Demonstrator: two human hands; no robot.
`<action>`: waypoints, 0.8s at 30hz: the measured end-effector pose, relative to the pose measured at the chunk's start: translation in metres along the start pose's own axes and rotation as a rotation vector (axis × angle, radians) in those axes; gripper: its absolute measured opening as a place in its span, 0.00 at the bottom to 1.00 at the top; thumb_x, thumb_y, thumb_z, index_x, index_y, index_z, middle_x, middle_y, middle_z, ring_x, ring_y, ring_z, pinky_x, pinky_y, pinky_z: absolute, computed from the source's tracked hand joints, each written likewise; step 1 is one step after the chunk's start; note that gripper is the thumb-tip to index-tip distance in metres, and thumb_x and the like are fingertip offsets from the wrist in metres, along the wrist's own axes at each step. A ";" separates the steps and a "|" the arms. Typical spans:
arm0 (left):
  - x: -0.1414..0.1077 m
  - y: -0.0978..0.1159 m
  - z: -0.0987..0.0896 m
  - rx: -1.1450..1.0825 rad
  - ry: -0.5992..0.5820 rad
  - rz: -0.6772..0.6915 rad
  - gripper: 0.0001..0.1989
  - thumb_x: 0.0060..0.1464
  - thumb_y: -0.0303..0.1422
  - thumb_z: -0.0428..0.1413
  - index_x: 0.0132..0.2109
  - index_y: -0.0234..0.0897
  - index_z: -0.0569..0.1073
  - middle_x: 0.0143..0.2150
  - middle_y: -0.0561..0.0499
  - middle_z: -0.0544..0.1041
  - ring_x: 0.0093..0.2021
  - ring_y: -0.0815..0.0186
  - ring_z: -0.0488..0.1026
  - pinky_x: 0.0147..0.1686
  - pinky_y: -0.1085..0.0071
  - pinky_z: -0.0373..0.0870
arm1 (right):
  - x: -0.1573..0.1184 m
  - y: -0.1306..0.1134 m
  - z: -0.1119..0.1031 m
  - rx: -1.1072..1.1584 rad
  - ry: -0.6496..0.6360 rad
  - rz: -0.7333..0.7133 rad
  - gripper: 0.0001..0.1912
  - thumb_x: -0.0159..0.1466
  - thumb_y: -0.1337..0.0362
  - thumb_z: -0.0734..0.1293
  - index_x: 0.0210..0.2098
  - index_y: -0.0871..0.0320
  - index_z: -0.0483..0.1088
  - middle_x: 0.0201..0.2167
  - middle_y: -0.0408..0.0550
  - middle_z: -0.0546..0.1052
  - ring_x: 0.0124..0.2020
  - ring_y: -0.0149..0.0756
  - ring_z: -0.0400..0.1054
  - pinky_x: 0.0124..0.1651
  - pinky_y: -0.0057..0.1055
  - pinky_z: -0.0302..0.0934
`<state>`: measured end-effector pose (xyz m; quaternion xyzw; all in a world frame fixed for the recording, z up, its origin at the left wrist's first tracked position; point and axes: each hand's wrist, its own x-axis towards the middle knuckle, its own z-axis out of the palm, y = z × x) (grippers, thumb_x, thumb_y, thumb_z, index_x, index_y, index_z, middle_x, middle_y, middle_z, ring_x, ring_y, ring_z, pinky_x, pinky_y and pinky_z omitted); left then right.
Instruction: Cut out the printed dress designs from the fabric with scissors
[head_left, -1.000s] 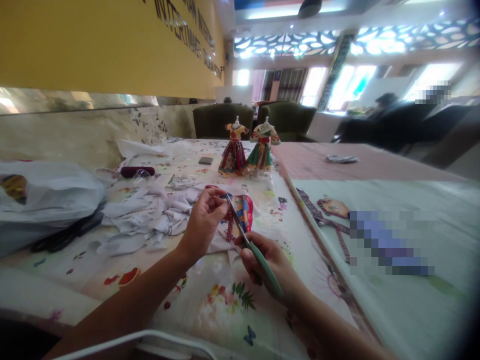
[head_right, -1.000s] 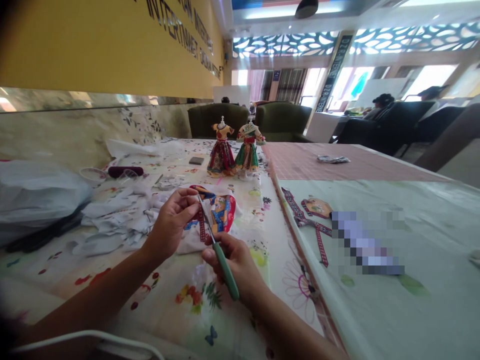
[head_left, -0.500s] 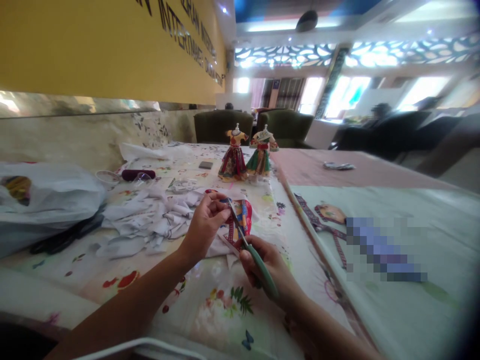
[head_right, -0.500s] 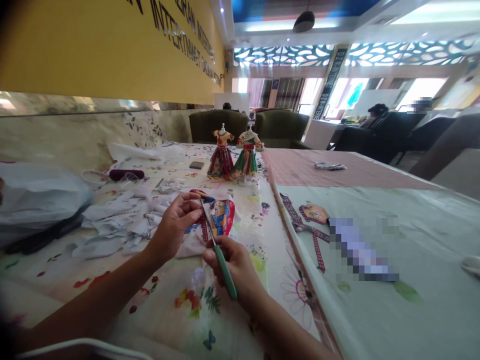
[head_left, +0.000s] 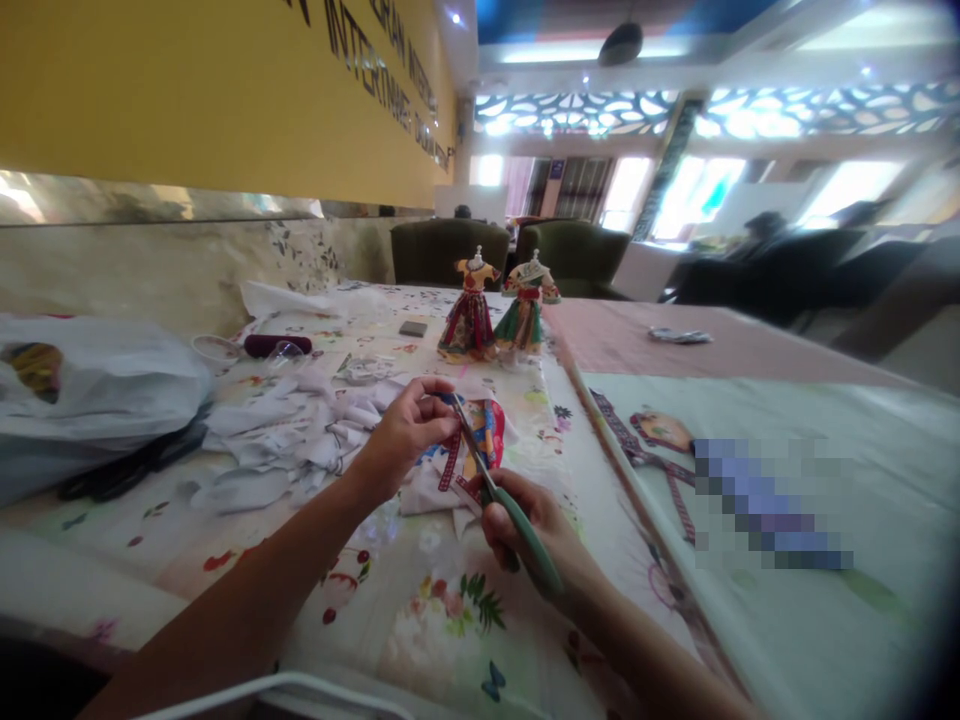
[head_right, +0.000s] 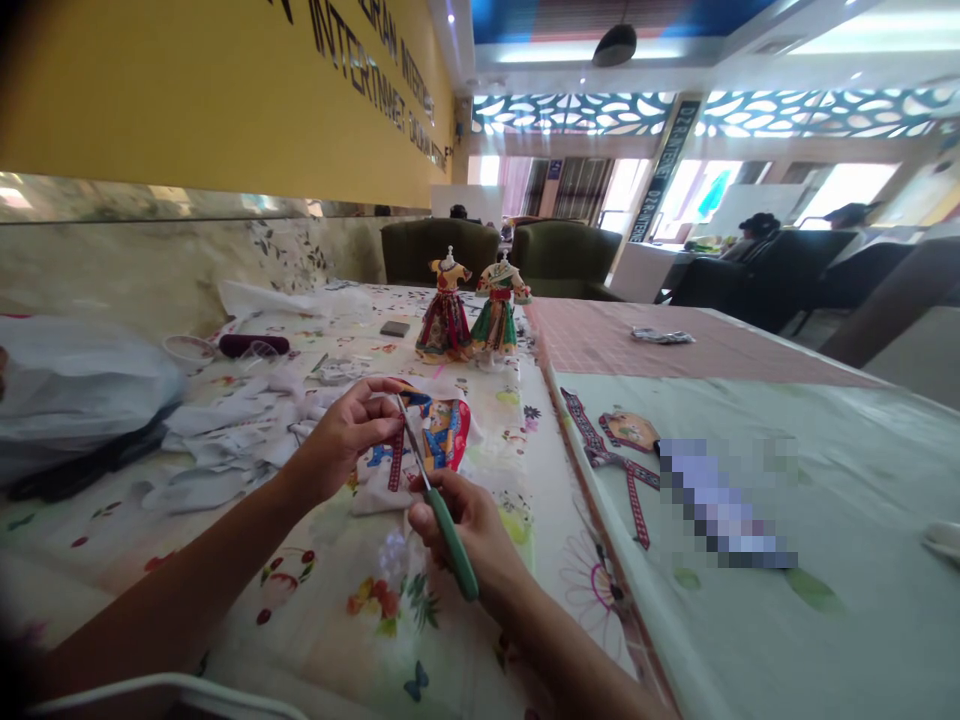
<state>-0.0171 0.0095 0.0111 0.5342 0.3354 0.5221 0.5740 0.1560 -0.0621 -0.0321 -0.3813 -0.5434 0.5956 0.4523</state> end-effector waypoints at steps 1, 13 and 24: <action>0.000 -0.001 0.000 -0.001 0.007 0.003 0.21 0.45 0.29 0.66 0.46 0.35 0.70 0.27 0.57 0.72 0.28 0.70 0.70 0.32 0.71 0.67 | 0.000 0.000 0.000 -0.002 0.002 -0.001 0.32 0.53 0.37 0.73 0.39 0.59 0.69 0.18 0.33 0.63 0.15 0.24 0.54 0.17 0.23 0.52; -0.006 -0.014 0.012 -0.115 0.102 0.032 0.19 0.46 0.28 0.65 0.46 0.36 0.69 0.29 0.58 0.72 0.30 0.72 0.71 0.35 0.73 0.68 | -0.002 0.008 0.002 0.014 0.032 -0.025 0.31 0.56 0.37 0.72 0.40 0.61 0.69 0.17 0.33 0.63 0.15 0.24 0.55 0.18 0.22 0.52; -0.009 -0.017 0.017 -0.131 0.117 0.037 0.19 0.47 0.28 0.65 0.46 0.37 0.69 0.30 0.58 0.73 0.31 0.72 0.71 0.35 0.73 0.68 | -0.003 0.010 0.005 -0.004 0.072 -0.022 0.29 0.56 0.39 0.72 0.38 0.60 0.69 0.15 0.32 0.62 0.14 0.24 0.53 0.17 0.22 0.50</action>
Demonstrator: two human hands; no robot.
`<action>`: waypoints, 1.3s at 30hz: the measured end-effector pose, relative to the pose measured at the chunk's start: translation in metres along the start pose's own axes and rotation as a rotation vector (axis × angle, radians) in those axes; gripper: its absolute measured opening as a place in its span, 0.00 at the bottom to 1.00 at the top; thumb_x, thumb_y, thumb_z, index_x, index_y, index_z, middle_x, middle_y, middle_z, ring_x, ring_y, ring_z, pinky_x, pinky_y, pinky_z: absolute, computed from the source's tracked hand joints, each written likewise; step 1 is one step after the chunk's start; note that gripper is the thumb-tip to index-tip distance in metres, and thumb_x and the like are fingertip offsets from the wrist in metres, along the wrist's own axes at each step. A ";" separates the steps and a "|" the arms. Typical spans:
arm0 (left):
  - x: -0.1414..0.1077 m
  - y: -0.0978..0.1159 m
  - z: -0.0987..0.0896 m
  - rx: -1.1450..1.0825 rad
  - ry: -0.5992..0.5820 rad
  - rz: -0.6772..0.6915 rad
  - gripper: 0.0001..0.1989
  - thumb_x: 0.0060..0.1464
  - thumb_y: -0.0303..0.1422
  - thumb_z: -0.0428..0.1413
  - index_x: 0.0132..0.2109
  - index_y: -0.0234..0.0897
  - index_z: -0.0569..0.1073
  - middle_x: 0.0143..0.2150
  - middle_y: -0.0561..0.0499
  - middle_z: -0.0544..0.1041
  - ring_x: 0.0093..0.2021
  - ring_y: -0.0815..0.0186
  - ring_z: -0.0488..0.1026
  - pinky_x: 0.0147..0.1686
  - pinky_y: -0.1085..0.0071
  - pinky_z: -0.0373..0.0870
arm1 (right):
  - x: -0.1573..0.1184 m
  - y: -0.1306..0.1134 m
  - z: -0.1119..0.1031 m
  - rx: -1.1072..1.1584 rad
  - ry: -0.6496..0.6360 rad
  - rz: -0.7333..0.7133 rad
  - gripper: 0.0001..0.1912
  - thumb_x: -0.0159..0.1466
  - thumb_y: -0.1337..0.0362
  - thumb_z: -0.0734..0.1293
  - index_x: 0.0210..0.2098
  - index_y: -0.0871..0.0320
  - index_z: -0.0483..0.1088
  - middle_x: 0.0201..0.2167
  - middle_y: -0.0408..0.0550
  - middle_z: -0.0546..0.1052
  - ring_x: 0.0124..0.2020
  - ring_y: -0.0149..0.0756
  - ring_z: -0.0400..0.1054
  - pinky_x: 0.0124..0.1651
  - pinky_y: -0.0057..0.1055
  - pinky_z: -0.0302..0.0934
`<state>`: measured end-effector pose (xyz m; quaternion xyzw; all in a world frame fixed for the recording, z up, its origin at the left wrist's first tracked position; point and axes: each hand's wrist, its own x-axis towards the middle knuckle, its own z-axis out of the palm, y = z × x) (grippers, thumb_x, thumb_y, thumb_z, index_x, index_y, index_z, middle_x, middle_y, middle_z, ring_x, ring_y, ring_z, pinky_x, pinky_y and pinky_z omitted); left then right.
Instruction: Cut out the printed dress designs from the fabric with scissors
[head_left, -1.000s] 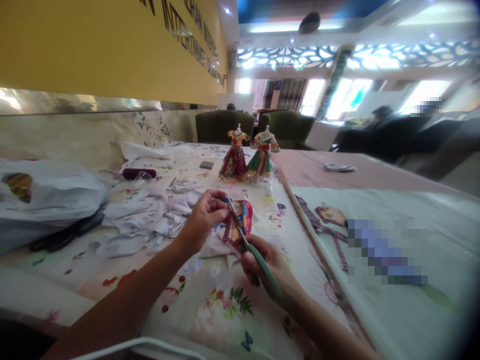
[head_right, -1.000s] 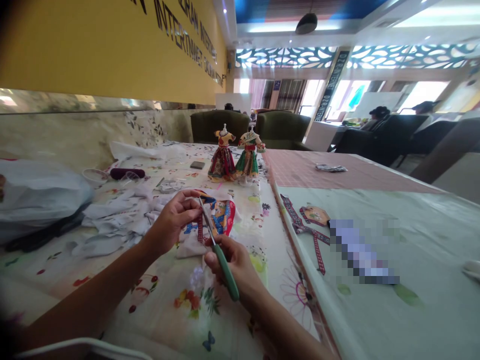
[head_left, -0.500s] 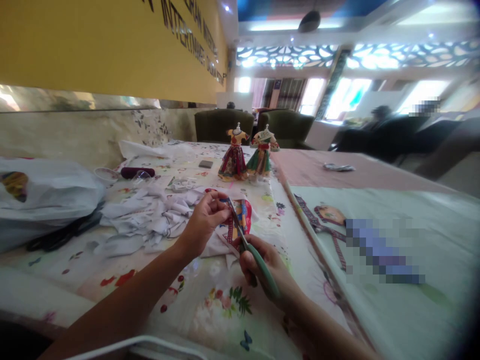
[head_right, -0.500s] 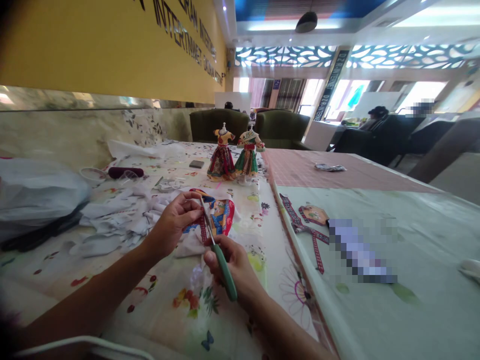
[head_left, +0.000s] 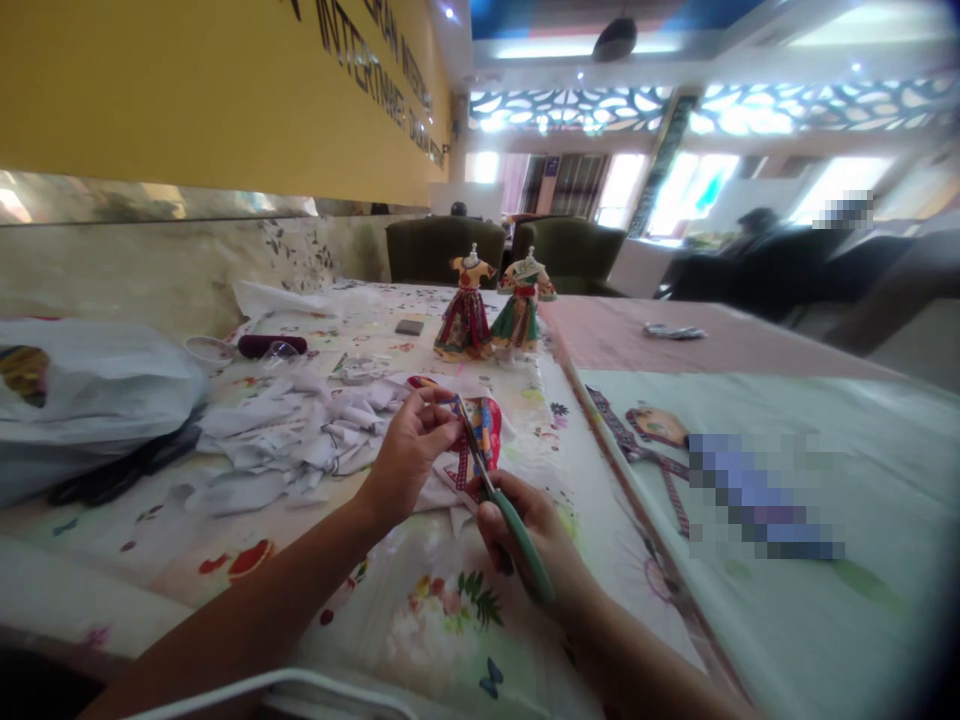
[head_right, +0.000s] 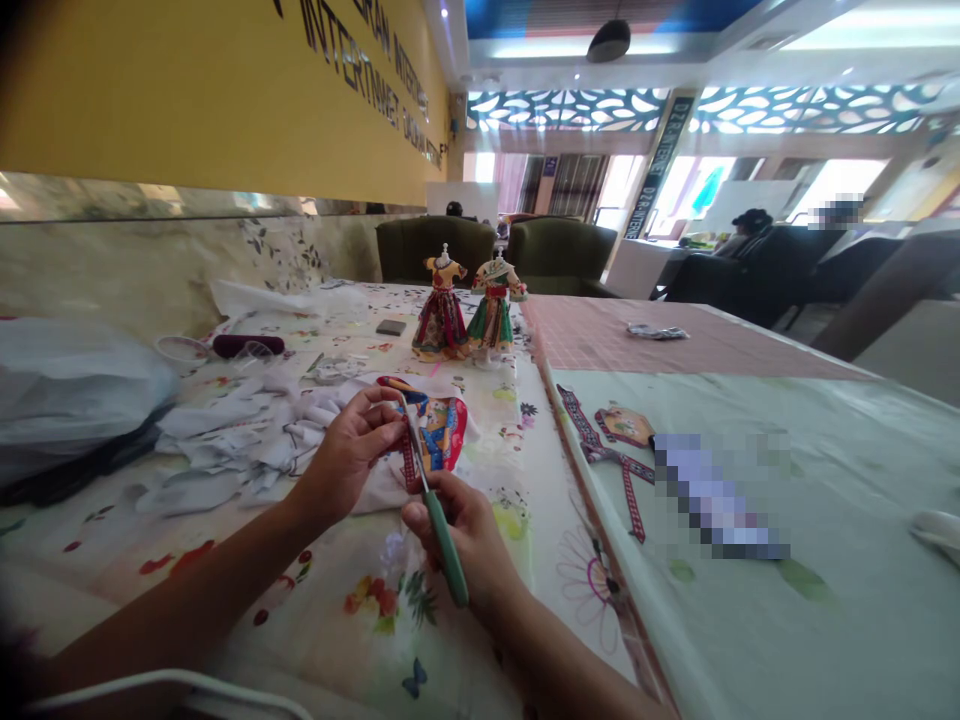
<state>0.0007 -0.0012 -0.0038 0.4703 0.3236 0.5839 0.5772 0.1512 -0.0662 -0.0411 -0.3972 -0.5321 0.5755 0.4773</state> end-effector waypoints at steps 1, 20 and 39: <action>0.000 0.000 0.000 0.000 0.004 0.000 0.19 0.47 0.28 0.65 0.45 0.37 0.68 0.30 0.58 0.73 0.31 0.71 0.72 0.35 0.73 0.68 | 0.000 0.000 0.000 -0.003 0.001 0.003 0.29 0.56 0.39 0.72 0.38 0.59 0.69 0.15 0.32 0.62 0.14 0.24 0.53 0.17 0.23 0.50; -0.003 -0.002 0.002 -0.003 0.028 0.012 0.18 0.46 0.28 0.65 0.45 0.38 0.69 0.30 0.58 0.72 0.31 0.71 0.71 0.36 0.73 0.69 | -0.001 0.002 0.003 0.017 0.014 0.021 0.28 0.56 0.39 0.73 0.37 0.58 0.68 0.14 0.32 0.62 0.13 0.25 0.53 0.15 0.22 0.50; 0.008 0.016 -0.009 0.070 -0.047 -0.036 0.21 0.44 0.28 0.64 0.47 0.36 0.69 0.27 0.59 0.71 0.28 0.72 0.68 0.32 0.74 0.66 | 0.002 -0.003 -0.003 0.056 -0.071 0.030 0.32 0.53 0.39 0.75 0.40 0.59 0.70 0.18 0.33 0.63 0.16 0.24 0.54 0.17 0.22 0.52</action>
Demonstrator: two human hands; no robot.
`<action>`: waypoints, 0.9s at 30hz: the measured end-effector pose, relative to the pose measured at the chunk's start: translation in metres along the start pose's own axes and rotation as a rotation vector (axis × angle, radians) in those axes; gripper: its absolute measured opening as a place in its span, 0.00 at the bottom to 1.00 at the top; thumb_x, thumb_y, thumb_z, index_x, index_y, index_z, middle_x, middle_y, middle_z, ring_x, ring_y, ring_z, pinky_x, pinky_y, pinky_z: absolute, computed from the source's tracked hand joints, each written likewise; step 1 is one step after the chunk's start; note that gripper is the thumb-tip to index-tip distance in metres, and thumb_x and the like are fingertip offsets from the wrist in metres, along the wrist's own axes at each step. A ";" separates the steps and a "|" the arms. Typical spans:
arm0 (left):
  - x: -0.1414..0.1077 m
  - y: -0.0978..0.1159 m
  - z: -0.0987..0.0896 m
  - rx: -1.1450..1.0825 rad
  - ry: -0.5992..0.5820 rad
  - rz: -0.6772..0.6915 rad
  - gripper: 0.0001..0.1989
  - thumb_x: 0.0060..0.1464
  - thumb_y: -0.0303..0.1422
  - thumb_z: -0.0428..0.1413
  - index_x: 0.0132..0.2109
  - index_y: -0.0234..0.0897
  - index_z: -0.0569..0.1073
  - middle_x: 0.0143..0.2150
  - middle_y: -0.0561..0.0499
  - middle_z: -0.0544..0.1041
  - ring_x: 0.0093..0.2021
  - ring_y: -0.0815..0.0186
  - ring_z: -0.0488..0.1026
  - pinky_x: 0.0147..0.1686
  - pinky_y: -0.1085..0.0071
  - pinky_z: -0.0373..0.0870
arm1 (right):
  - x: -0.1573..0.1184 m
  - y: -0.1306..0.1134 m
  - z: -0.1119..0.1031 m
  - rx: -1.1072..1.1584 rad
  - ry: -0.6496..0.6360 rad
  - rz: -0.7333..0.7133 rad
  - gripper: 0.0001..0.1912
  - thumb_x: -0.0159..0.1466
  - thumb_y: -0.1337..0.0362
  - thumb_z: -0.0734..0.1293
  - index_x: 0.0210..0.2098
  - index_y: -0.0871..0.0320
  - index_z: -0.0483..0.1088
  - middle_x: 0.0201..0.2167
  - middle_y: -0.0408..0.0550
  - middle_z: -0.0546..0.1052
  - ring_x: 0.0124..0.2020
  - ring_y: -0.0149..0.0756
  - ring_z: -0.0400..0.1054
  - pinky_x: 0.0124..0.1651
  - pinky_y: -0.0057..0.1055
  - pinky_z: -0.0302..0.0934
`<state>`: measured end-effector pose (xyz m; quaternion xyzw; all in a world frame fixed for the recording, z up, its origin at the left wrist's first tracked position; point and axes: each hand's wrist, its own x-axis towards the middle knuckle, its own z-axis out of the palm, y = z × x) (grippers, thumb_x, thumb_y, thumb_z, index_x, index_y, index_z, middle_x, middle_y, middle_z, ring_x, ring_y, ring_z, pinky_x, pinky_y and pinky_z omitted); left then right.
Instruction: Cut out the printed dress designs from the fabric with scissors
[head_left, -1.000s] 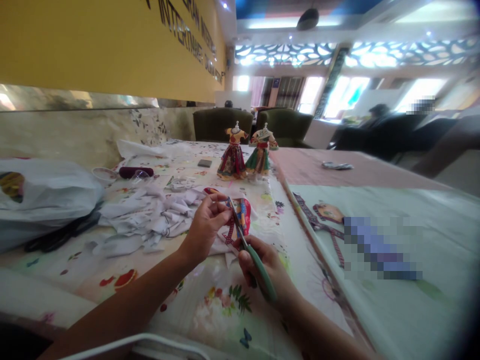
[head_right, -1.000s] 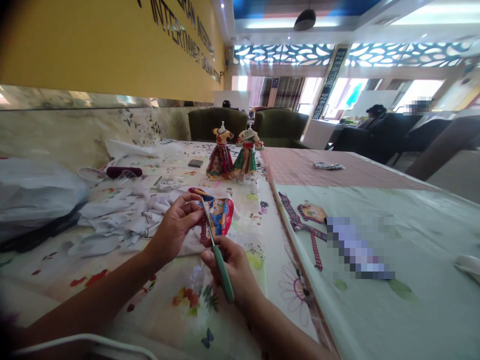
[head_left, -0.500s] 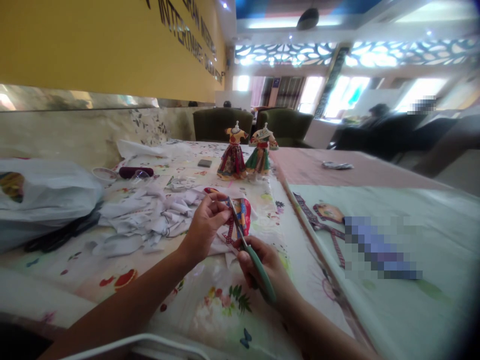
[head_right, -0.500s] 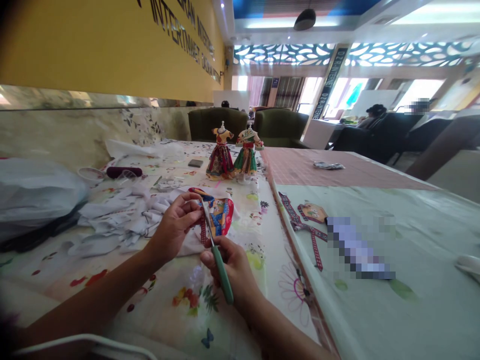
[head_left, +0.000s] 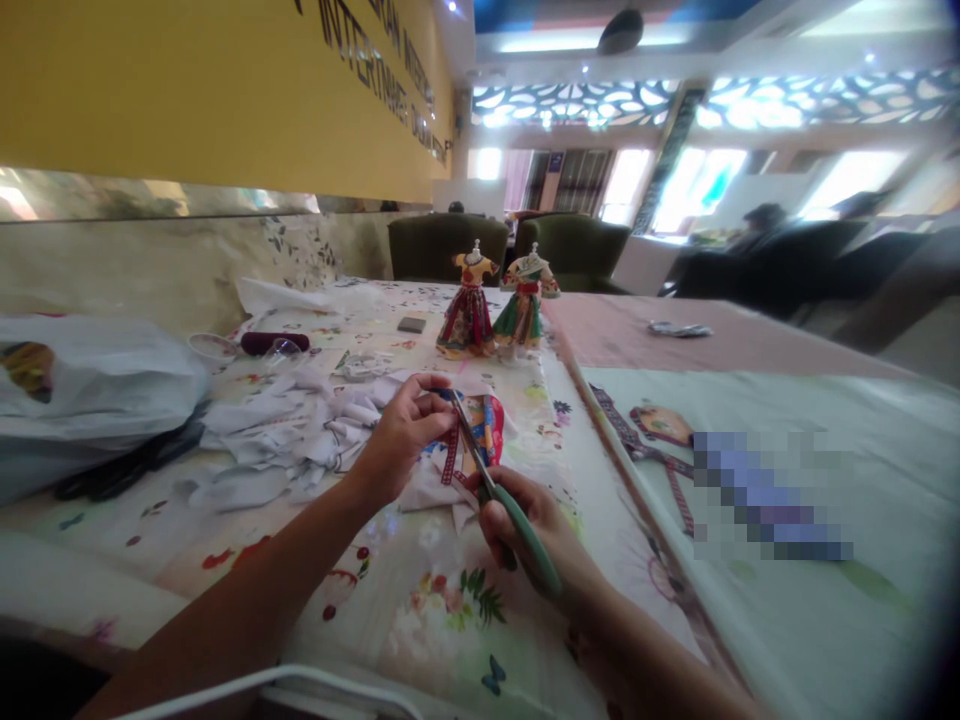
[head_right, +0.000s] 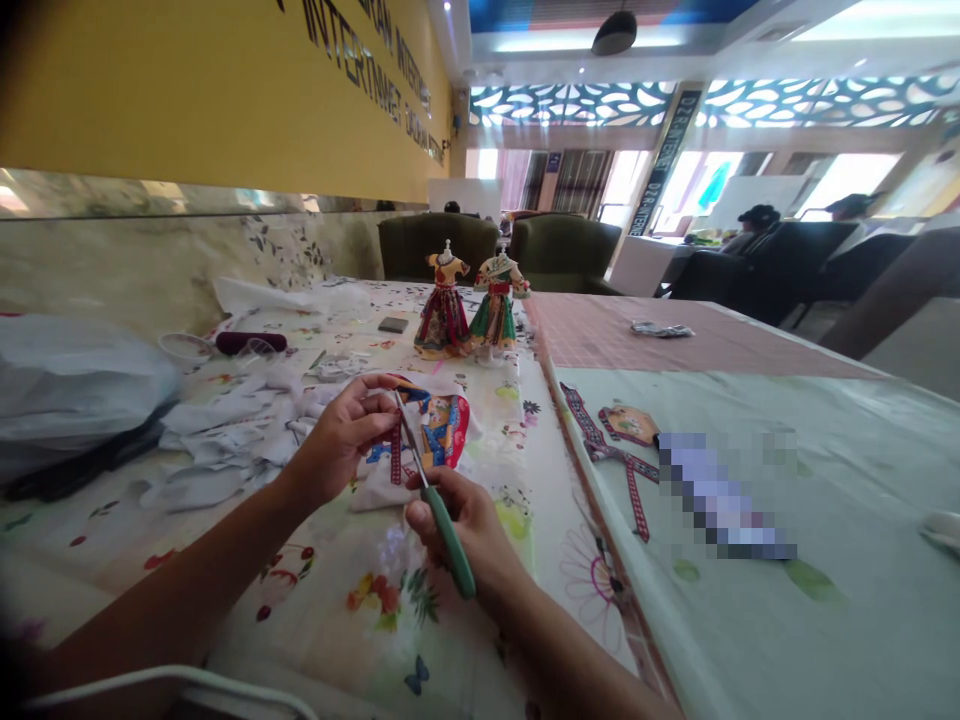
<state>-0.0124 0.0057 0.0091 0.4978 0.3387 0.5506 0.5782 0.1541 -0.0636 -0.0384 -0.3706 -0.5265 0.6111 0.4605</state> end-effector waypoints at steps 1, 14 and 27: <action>0.001 0.003 -0.001 0.005 -0.011 -0.019 0.23 0.43 0.28 0.64 0.47 0.36 0.69 0.27 0.59 0.71 0.28 0.72 0.68 0.32 0.74 0.66 | 0.000 0.000 0.000 0.004 -0.007 0.000 0.32 0.53 0.39 0.75 0.40 0.59 0.70 0.18 0.33 0.63 0.16 0.24 0.54 0.17 0.21 0.51; 0.004 0.015 -0.011 0.106 -0.113 -0.106 0.28 0.41 0.29 0.66 0.50 0.35 0.67 0.26 0.60 0.69 0.26 0.73 0.65 0.30 0.73 0.63 | 0.001 0.001 -0.003 0.004 -0.033 0.003 0.32 0.54 0.39 0.75 0.42 0.60 0.70 0.19 0.33 0.63 0.15 0.22 0.55 0.17 0.20 0.52; 0.005 0.013 -0.009 0.110 -0.102 -0.074 0.28 0.40 0.29 0.66 0.49 0.35 0.67 0.26 0.60 0.69 0.26 0.72 0.65 0.29 0.72 0.64 | 0.002 -0.001 -0.003 -0.027 -0.025 0.013 0.32 0.53 0.38 0.74 0.39 0.59 0.69 0.18 0.33 0.62 0.15 0.23 0.54 0.18 0.21 0.52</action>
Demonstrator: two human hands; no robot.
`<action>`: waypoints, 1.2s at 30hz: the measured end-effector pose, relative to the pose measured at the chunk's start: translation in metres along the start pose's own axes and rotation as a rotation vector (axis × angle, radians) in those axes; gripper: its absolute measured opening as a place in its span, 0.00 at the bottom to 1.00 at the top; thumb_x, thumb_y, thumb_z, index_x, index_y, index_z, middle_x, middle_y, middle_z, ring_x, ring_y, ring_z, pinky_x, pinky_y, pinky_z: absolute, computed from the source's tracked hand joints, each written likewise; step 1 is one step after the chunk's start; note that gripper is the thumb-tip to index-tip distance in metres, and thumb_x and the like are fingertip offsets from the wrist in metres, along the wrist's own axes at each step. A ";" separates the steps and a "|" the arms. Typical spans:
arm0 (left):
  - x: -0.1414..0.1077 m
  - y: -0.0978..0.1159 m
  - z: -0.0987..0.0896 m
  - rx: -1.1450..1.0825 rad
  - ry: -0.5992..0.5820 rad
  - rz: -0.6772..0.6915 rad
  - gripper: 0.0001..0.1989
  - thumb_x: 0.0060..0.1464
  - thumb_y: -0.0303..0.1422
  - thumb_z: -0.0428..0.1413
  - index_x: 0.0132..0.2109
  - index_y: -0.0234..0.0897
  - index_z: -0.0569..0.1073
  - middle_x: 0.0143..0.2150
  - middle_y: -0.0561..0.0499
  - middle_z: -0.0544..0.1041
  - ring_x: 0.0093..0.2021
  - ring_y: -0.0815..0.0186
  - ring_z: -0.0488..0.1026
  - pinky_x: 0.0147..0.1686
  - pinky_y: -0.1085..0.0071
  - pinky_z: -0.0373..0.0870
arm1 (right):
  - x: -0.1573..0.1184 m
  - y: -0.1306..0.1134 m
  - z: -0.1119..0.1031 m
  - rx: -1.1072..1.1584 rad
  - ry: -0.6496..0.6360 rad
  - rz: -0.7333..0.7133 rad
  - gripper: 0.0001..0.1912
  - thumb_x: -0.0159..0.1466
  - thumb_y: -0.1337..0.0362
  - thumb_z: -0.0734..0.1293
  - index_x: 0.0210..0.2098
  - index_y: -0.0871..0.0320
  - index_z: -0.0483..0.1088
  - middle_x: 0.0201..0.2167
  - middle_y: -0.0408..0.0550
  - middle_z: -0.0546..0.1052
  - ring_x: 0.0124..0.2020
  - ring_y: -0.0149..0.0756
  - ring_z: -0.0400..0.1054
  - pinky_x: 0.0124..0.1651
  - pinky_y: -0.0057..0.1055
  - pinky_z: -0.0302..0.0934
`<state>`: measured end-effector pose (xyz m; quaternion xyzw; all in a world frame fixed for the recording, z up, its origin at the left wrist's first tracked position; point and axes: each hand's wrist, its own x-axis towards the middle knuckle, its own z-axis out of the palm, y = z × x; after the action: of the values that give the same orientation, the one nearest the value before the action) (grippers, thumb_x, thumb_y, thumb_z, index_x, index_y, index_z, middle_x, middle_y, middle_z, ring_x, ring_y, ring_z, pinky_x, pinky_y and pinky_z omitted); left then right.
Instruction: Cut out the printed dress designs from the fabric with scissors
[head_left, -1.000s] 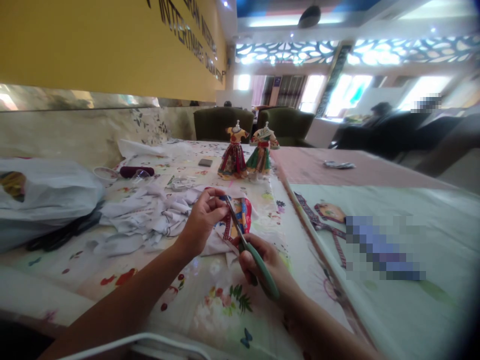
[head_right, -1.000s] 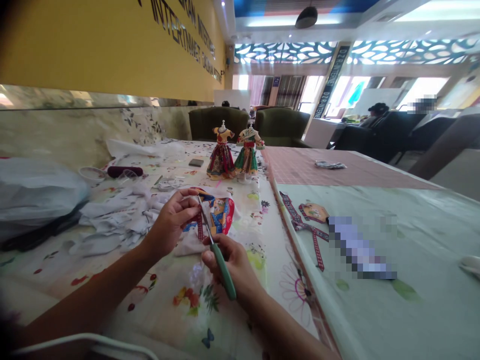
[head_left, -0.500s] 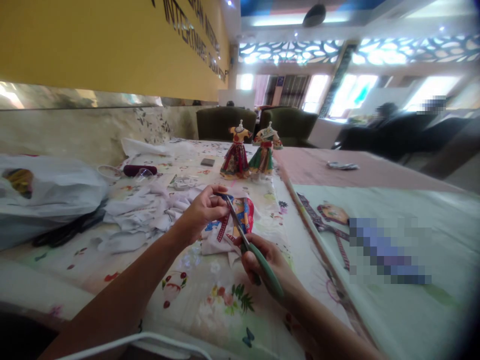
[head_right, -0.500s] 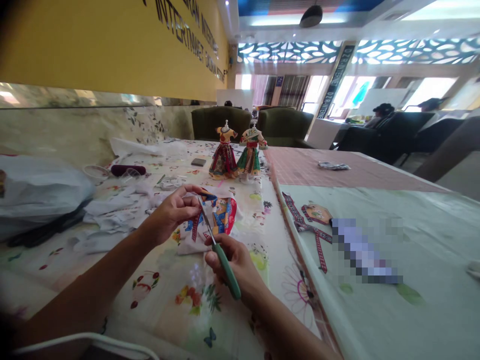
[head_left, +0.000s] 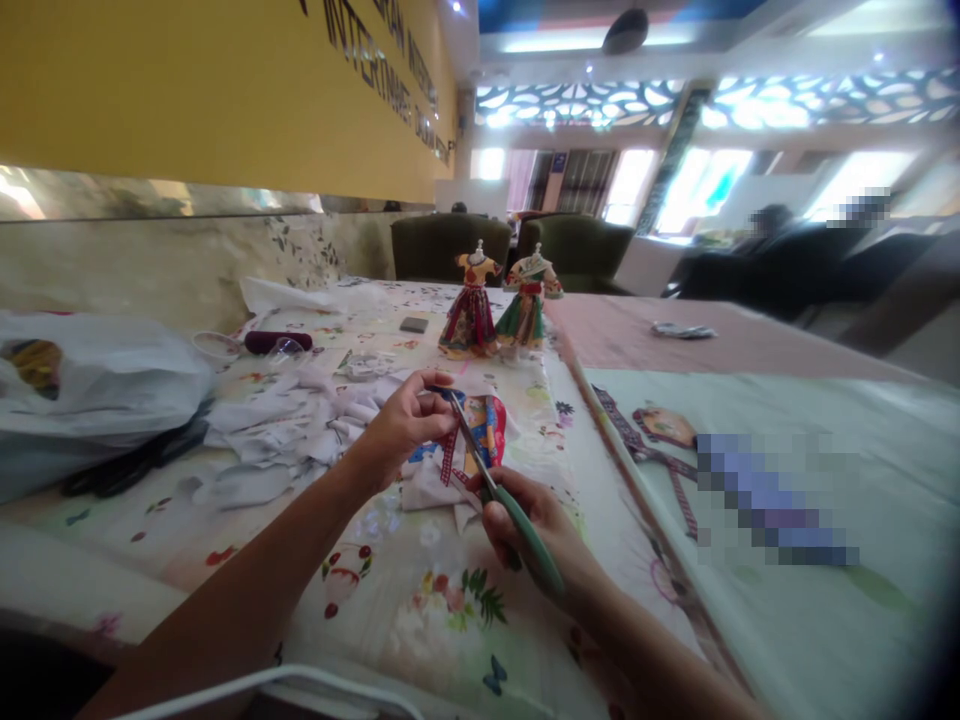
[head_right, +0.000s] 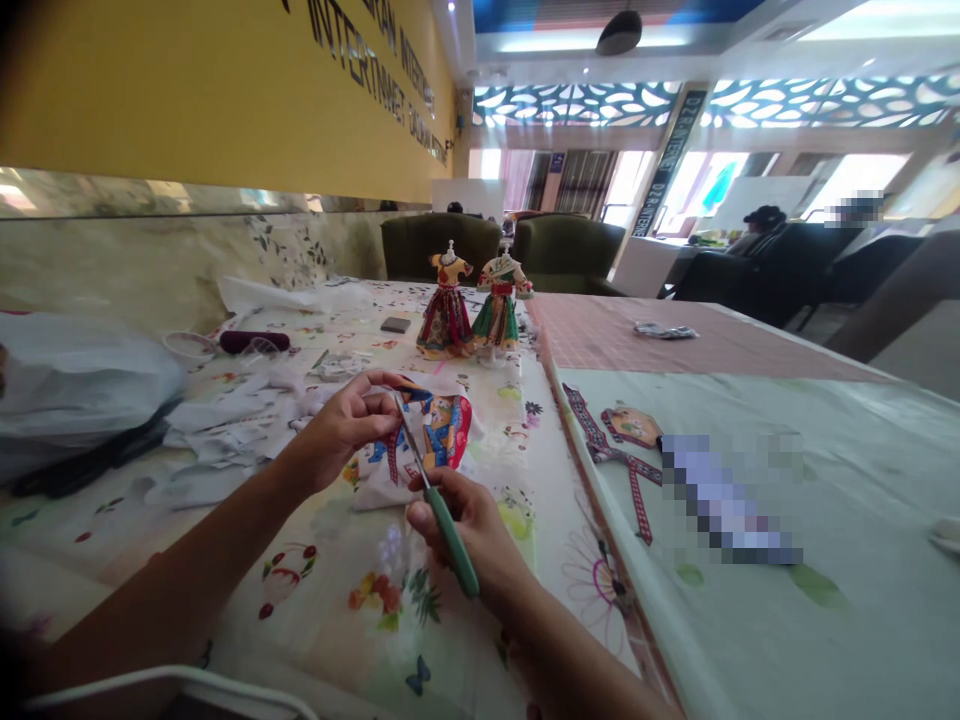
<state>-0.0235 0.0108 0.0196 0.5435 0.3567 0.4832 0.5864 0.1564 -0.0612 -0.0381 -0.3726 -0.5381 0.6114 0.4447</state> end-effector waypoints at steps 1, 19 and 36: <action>0.000 0.000 0.000 0.002 0.001 0.002 0.28 0.40 0.29 0.66 0.49 0.35 0.67 0.26 0.60 0.69 0.26 0.71 0.66 0.29 0.72 0.63 | 0.000 0.000 0.000 -0.001 0.000 -0.002 0.32 0.53 0.38 0.74 0.39 0.59 0.69 0.18 0.33 0.62 0.15 0.23 0.54 0.18 0.21 0.52; 0.001 -0.002 -0.003 0.017 -0.042 0.014 0.28 0.42 0.29 0.66 0.51 0.35 0.66 0.26 0.60 0.68 0.27 0.72 0.65 0.31 0.73 0.63 | -0.002 -0.001 0.002 -0.034 0.011 -0.004 0.30 0.57 0.38 0.72 0.38 0.60 0.69 0.15 0.32 0.62 0.13 0.22 0.54 0.16 0.21 0.50; 0.000 0.001 -0.003 0.025 -0.064 0.019 0.27 0.42 0.28 0.65 0.50 0.35 0.67 0.27 0.60 0.68 0.27 0.71 0.65 0.31 0.72 0.62 | -0.003 -0.003 0.004 0.026 0.021 0.002 0.31 0.52 0.38 0.74 0.37 0.58 0.68 0.17 0.32 0.61 0.15 0.23 0.54 0.16 0.22 0.51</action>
<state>-0.0265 0.0119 0.0198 0.5692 0.3385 0.4668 0.5861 0.1541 -0.0650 -0.0344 -0.3736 -0.5253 0.6148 0.4545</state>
